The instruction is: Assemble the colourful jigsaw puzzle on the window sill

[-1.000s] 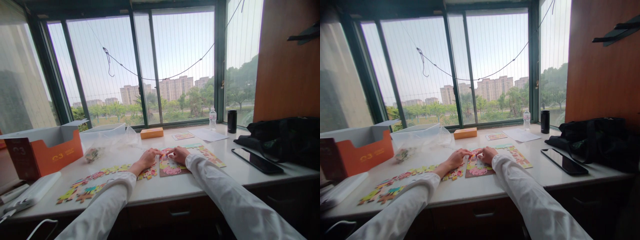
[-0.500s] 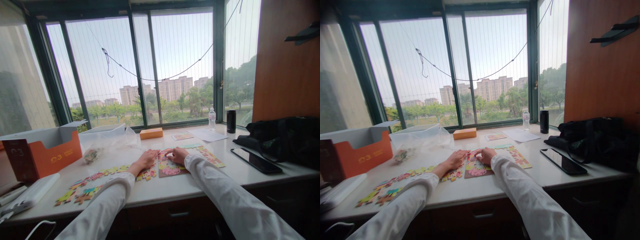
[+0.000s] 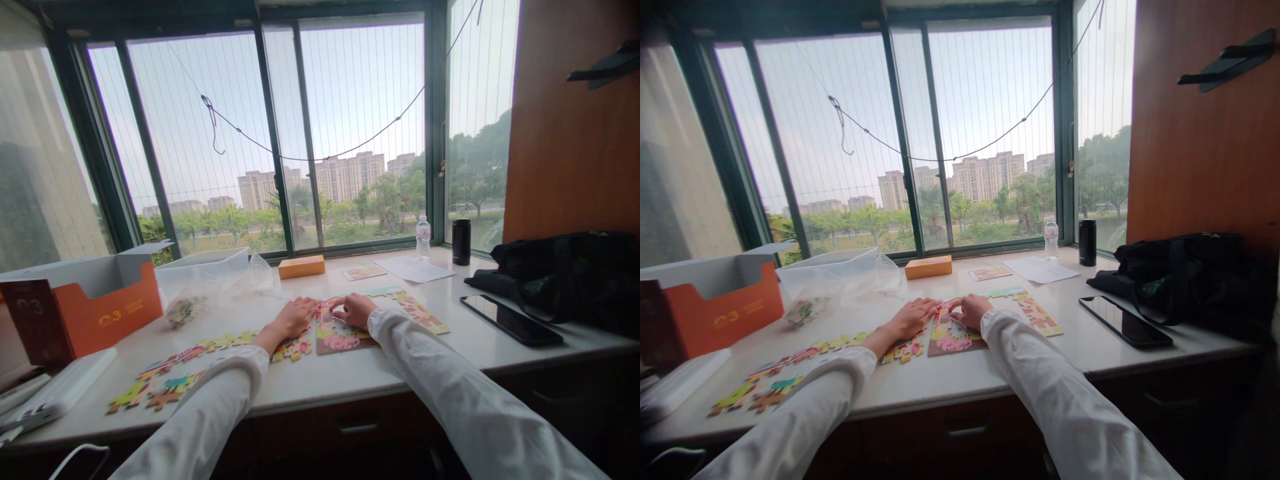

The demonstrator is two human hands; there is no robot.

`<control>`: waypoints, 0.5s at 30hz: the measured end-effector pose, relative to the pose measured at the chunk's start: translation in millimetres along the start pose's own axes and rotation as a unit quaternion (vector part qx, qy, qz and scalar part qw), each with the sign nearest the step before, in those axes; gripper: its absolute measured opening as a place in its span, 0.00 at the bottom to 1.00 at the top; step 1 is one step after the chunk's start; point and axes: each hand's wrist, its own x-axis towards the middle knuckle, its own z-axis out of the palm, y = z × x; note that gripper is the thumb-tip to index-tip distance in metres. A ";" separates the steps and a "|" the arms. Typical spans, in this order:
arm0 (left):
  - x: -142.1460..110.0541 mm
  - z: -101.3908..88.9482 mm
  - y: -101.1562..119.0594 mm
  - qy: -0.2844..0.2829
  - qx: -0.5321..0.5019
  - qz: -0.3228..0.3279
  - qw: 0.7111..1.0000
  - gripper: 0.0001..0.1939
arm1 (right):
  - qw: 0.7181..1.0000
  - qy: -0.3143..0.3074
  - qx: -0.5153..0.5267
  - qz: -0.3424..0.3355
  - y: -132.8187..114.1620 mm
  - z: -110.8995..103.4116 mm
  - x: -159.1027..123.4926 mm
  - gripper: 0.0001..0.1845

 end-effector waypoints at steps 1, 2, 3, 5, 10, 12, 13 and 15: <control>-0.6 -1.3 1.0 0.003 0.000 0.004 1.000 0.25 | 1.000 0.000 -0.001 0.000 0.0 0.1 0.1 0.16; -0.9 -2.6 2.0 0.006 0.002 0.009 1.000 0.24 | 1.000 0.000 -0.001 -0.001 0.0 0.2 0.2 0.16; -1.1 -3.8 2.7 0.006 0.005 0.014 1.000 0.24 | 1.000 0.000 -0.002 -0.002 0.1 0.4 0.2 0.16; -0.8 -5.3 3.5 0.005 0.011 0.023 1.000 0.22 | 1.000 0.001 -0.002 -0.003 0.3 0.7 0.3 0.16; 1.8 -5.8 2.8 0.008 0.018 0.036 0.999 0.22 | 1.000 0.007 -0.001 -0.003 1.0 1.9 0.0 0.16; 2.8 -6.3 2.7 0.005 0.023 0.044 0.999 0.22 | 1.000 0.009 0.002 -0.003 1.0 2.2 0.0 0.16; 3.2 -6.8 3.0 0.003 0.025 0.046 0.999 0.21 | 1.000 0.010 0.005 -0.002 0.8 2.2 0.1 0.16; 4.0 -8.4 4.5 0.000 0.025 0.048 0.999 0.21 | 1.000 0.009 0.014 0.001 0.3 2.0 0.4 0.16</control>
